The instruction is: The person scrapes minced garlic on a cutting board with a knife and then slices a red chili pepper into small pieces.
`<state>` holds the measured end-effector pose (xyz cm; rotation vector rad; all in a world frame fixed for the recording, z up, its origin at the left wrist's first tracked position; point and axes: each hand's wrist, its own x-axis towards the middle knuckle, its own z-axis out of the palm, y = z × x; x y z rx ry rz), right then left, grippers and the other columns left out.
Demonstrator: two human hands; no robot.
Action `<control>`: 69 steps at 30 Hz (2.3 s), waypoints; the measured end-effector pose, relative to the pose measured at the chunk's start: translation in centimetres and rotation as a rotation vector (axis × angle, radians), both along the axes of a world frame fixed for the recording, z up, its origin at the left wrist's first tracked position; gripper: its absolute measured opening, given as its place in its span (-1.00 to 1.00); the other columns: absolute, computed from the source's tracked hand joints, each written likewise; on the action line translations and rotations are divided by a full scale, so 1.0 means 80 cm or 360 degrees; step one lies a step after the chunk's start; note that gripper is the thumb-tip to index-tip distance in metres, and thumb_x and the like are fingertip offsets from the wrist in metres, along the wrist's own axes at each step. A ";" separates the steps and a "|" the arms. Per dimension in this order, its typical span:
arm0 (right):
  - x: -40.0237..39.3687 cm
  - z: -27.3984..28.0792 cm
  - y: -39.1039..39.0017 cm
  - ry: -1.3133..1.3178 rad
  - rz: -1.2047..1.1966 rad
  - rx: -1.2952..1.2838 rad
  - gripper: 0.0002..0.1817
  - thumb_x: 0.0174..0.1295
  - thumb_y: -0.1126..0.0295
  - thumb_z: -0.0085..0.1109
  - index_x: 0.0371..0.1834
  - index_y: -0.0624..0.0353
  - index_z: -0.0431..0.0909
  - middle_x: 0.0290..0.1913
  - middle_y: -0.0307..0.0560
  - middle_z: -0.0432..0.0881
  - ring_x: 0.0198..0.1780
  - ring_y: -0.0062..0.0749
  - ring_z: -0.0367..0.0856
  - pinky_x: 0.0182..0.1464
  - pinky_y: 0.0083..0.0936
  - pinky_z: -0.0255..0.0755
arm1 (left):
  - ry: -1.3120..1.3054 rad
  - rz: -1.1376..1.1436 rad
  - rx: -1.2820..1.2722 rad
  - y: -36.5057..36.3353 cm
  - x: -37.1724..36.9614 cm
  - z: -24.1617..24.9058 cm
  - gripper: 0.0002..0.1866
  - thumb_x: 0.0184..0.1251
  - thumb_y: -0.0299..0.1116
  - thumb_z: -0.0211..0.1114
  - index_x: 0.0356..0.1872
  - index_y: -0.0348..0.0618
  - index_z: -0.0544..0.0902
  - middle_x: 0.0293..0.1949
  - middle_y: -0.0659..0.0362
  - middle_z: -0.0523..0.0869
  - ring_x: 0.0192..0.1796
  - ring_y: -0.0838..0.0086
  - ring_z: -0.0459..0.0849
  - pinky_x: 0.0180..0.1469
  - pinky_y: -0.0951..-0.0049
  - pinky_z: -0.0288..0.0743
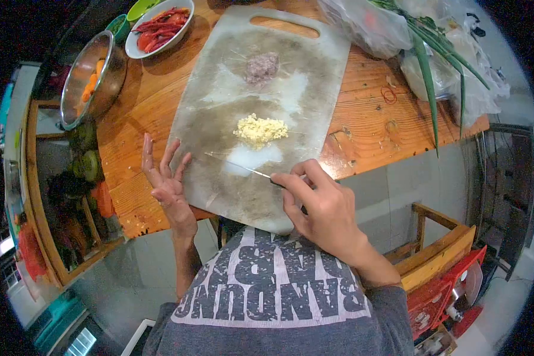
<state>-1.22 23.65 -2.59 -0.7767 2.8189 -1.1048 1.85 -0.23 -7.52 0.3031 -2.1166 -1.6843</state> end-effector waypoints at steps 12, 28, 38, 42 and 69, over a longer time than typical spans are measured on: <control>-0.007 -0.007 0.055 0.0045 -0.0196 -0.0098 -0.65 0.07 0.59 0.37 -0.03 0.09 0.72 -0.22 -0.10 0.63 -0.34 -0.25 0.70 -0.33 -0.40 0.56 | 0.0101 -0.0102 -0.0157 0.030 -0.020 -0.007 0.10 0.38 0.58 -0.37 0.61 -0.23 -0.01 0.62 -0.09 -0.05 0.50 -0.01 0.32 0.47 -0.06 0.26; -0.004 -0.014 0.030 0.0078 -0.0204 -0.0050 -0.64 0.16 0.59 0.36 0.06 0.11 0.68 -0.18 -0.10 0.61 -0.36 -0.20 0.68 -0.36 -0.32 0.55 | 0.0101 -0.0022 -0.0247 0.023 -0.015 -0.014 0.03 0.46 0.50 -0.42 0.60 -0.23 0.04 0.60 -0.13 -0.07 0.51 0.00 0.30 0.53 -0.05 0.16; -0.023 -0.029 0.073 0.0113 -0.0053 0.0046 -0.69 0.13 0.59 0.37 -0.05 0.06 0.73 -0.22 -0.12 0.62 -0.36 -0.26 0.69 -0.36 -0.39 0.54 | 0.0141 -0.0122 -0.0279 0.027 -0.023 -0.011 0.01 0.48 0.48 -0.41 0.59 -0.25 0.07 0.58 -0.14 -0.04 0.48 -0.02 0.33 0.49 -0.07 0.22; -0.045 -0.026 0.076 0.0069 -0.0030 -0.0022 -0.70 0.12 0.58 0.38 -0.06 0.06 0.73 -0.22 -0.14 0.63 -0.32 -0.32 0.71 -0.34 -0.41 0.56 | 0.0120 -0.0093 -0.0295 0.031 -0.023 -0.010 0.02 0.48 0.48 -0.42 0.58 -0.28 0.09 0.58 -0.14 -0.02 0.47 -0.01 0.36 0.48 -0.05 0.24; -0.050 -0.016 0.068 0.0082 -0.0071 -0.0157 -0.65 0.01 0.59 0.40 -0.07 0.11 0.75 -0.22 -0.12 0.63 -0.30 -0.31 0.68 -0.29 -0.43 0.57 | 0.0172 -0.0155 -0.0336 0.035 -0.045 -0.003 -0.01 0.51 0.45 -0.40 0.56 -0.31 0.17 0.57 -0.19 0.03 0.48 -0.07 0.35 0.50 -0.01 0.21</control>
